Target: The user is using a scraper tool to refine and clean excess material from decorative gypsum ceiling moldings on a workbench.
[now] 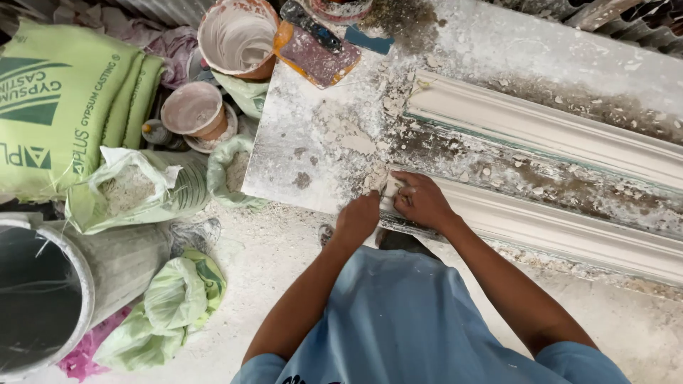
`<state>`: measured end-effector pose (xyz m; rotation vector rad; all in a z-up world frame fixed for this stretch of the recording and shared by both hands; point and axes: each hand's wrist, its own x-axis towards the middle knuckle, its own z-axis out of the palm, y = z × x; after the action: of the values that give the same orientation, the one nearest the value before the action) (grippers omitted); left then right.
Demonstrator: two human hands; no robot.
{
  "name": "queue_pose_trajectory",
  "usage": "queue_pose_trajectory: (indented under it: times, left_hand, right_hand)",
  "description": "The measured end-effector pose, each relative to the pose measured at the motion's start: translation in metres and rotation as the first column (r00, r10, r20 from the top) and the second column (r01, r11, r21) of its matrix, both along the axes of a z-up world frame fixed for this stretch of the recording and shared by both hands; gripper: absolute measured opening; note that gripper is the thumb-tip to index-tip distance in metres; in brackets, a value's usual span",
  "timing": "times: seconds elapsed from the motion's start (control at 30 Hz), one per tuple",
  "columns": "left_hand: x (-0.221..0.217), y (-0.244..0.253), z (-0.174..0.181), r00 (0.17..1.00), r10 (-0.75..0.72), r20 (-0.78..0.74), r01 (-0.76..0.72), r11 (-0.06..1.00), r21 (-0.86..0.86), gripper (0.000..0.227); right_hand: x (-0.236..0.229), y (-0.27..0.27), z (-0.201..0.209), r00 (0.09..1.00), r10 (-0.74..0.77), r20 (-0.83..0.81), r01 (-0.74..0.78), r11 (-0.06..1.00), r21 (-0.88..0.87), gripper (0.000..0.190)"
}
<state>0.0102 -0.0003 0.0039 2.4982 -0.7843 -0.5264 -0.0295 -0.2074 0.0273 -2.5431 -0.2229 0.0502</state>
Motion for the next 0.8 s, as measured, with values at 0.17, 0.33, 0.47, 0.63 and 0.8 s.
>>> queue_pose_trajectory:
  times: [0.17, 0.33, 0.47, 0.63, 0.8]
  left_hand:
    - [-0.023, 0.019, -0.011, 1.000, -0.016, 0.011, 0.016, 0.999, -0.044, 0.021]
    - [-0.027, 0.014, -0.005, 0.999, 0.000, 0.044, 0.004, 0.995, -0.095, 0.036]
    - [-0.007, -0.003, 0.014, 0.992, 0.034, -0.122, -0.037, 0.999, -0.021, 0.030]
    - [0.026, -0.042, -0.013, 0.958, 0.108, -0.265, -0.115, 0.993, -0.011, 0.026]
    - [0.084, -0.041, 0.016, 0.860, 0.047, -0.508, -0.027, 0.999, 0.045, 0.037]
  right_hand:
    - [0.002, 0.001, 0.007, 0.999, -0.041, -0.028, 0.042, 0.998, 0.048, 0.025]
    - [-0.003, 0.005, -0.001, 0.998, -0.063, 0.026, 0.061, 0.996, 0.057, 0.022]
    - [-0.006, 0.005, -0.001, 0.995, -0.096, 0.042, 0.093, 0.993, 0.068, 0.021]
    - [-0.010, 0.005, -0.008, 0.988, -0.112, 0.102, 0.101, 0.989, 0.111, 0.020]
    - [-0.013, 0.004, -0.001, 0.966, -0.078, 0.247, 0.056, 0.994, 0.095, 0.018]
